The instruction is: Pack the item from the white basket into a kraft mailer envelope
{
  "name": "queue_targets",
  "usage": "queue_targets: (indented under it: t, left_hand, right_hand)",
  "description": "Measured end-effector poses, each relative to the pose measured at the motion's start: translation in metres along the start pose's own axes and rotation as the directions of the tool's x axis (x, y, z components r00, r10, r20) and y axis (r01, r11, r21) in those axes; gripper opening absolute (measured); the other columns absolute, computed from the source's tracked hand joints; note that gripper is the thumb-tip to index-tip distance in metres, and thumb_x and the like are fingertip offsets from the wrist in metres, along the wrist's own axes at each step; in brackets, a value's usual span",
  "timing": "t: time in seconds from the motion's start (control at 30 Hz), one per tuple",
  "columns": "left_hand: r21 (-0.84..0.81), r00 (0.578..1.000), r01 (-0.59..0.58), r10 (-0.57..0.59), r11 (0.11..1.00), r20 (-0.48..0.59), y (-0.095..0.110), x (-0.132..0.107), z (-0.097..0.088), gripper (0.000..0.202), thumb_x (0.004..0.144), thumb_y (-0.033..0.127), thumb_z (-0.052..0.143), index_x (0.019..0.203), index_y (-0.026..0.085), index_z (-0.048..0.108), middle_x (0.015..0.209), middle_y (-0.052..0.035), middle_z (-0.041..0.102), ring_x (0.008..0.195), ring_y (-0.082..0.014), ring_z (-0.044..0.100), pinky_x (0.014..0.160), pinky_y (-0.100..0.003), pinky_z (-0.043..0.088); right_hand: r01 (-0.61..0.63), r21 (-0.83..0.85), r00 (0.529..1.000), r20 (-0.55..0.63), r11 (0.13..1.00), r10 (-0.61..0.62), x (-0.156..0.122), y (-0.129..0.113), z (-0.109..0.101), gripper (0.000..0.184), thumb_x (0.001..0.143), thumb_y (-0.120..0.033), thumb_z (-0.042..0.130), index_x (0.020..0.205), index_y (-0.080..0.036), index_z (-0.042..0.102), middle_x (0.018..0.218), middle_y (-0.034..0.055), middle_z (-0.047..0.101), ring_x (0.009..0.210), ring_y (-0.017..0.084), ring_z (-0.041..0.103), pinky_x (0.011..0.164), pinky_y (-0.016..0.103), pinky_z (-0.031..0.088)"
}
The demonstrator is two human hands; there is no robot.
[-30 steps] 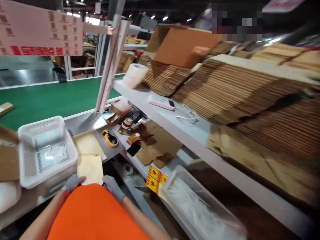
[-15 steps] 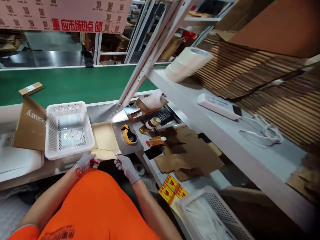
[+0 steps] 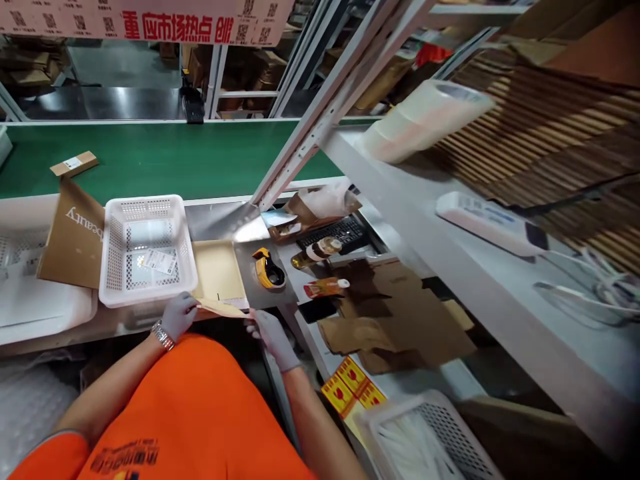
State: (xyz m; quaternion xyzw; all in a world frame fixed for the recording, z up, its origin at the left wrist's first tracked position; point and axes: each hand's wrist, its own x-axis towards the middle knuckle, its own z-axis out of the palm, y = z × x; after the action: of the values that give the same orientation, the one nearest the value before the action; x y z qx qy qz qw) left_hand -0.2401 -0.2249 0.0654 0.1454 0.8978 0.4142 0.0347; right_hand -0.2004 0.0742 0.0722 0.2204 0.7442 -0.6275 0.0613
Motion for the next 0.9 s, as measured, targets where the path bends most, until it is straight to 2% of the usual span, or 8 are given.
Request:
queue_targets:
  t: [0.07, 0.13, 0.23, 0.33, 0.47, 0.67, 0.8, 0.9]
  left_hand:
    - [-0.004, 1.0, -0.02, 0.02, 1.0, 0.016, 0.005, 0.003, 0.002, 0.02, 0.095, 0.007, 0.07, 0.094, 0.021, 0.085, 0.097, -0.0051, 0.076, 0.091, -0.0185, 0.071, 0.084, -0.029, 0.055]
    - [-0.013, 0.998, -0.053, 0.054, 0.999, 0.042, 0.012, 0.006, 0.006, 0.021, 0.095, 0.006, 0.07, 0.096, 0.021, 0.086, 0.096, -0.0046, 0.077, 0.09, -0.018, 0.071, 0.084, -0.029, 0.055]
    - [0.007, 0.994, -0.083, 0.082, 0.997, 0.068, 0.023, 0.01, 0.011, 0.021, 0.093, 0.003, 0.072, 0.091, 0.019, 0.085, 0.091, -0.0037, 0.076, 0.085, -0.0167, 0.069, 0.081, -0.029, 0.053]
    - [0.032, 0.998, -0.042, 0.04, 0.999, 0.056, 0.028, 0.011, 0.014, 0.018, 0.093, 0.005, 0.073, 0.085, 0.017, 0.084, 0.083, -0.0035, 0.074, 0.078, -0.016, 0.065, 0.074, -0.029, 0.049]
    - [0.033, 0.999, -0.032, 0.031, 0.999, 0.037, 0.025, 0.008, 0.007, 0.018, 0.094, 0.008, 0.075, 0.084, 0.018, 0.086, 0.082, -0.0043, 0.074, 0.077, -0.0166, 0.066, 0.073, -0.029, 0.048]
    - [0.016, 0.999, -0.043, 0.044, 0.999, -0.006, 0.021, 0.004, -0.004, 0.02, 0.093, 0.007, 0.073, 0.082, 0.019, 0.085, 0.083, -0.0049, 0.076, 0.081, -0.0178, 0.07, 0.074, -0.029, 0.051]
    - [-0.067, 0.94, -0.299, 0.306, 0.952, 0.15, 0.038, 0.008, 0.016, 0.017, 0.092, 0.008, 0.075, 0.087, 0.021, 0.085, 0.09, -0.0061, 0.079, 0.089, -0.0196, 0.073, 0.081, -0.031, 0.057]
    - [-0.06, 0.889, -0.394, 0.397, 0.917, 0.228, 0.045, 0.02, 0.036, 0.013, 0.095, 0.013, 0.074, 0.098, 0.022, 0.084, 0.099, -0.0075, 0.08, 0.098, -0.0215, 0.074, 0.09, -0.033, 0.06]
  right_hand:
    - [0.217, -0.217, 0.965, -0.101, 0.952, -0.243, -0.007, -0.011, 0.003, 0.035, 0.09, -0.053, 0.077, 0.105, -0.021, 0.078, 0.113, 0.0161, 0.08, 0.11, 0.033, 0.073, 0.091, 0.046, 0.063]
    - [0.488, -0.367, 0.858, 0.033, 0.792, -0.513, -0.012, -0.024, 0.016, 0.039, 0.096, -0.044, 0.077, 0.128, -0.022, 0.077, 0.136, 0.0171, 0.077, 0.131, 0.034, 0.067, 0.113, 0.051, 0.057]
    - [0.765, -0.383, 0.642, 0.393, 0.518, -0.658, -0.013, -0.04, 0.045, 0.025, 0.104, -0.032, 0.072, 0.127, -0.026, 0.08, 0.128, 0.0121, 0.082, 0.121, 0.029, 0.073, 0.107, 0.046, 0.058]
    - [0.814, -0.387, 0.58, 0.502, 0.433, -0.641, -0.008, -0.044, 0.064, 0.015, 0.108, -0.027, 0.068, 0.107, -0.024, 0.082, 0.106, 0.0069, 0.085, 0.101, 0.023, 0.074, 0.091, 0.037, 0.058]
    - [0.806, -0.456, 0.582, 0.492, 0.377, -0.648, -0.001, -0.028, 0.046, 0.017, 0.107, -0.021, 0.066, 0.101, -0.023, 0.082, 0.102, 0.0065, 0.085, 0.099, 0.023, 0.074, 0.09, 0.036, 0.056]
    - [0.657, -0.563, 0.724, 0.287, 0.501, -0.627, -0.002, 0.01, -0.027, 0.023, 0.105, -0.025, 0.059, 0.097, -0.022, 0.081, 0.104, 0.0108, 0.084, 0.099, 0.026, 0.078, 0.089, 0.04, 0.063]
    - [0.643, -0.518, 0.756, 0.314, 0.564, -0.574, -0.012, 0.016, -0.018, 0.044, 0.088, -0.027, 0.077, 0.13, -0.017, 0.079, 0.143, 0.0193, 0.078, 0.135, 0.036, 0.072, 0.118, 0.052, 0.057]
    - [0.493, -0.494, 0.87, 0.295, 0.716, -0.395, -0.012, 0.025, -0.004, 0.045, 0.09, -0.019, 0.062, 0.13, -0.02, 0.082, 0.133, 0.0155, 0.084, 0.123, 0.033, 0.079, 0.111, 0.047, 0.059]
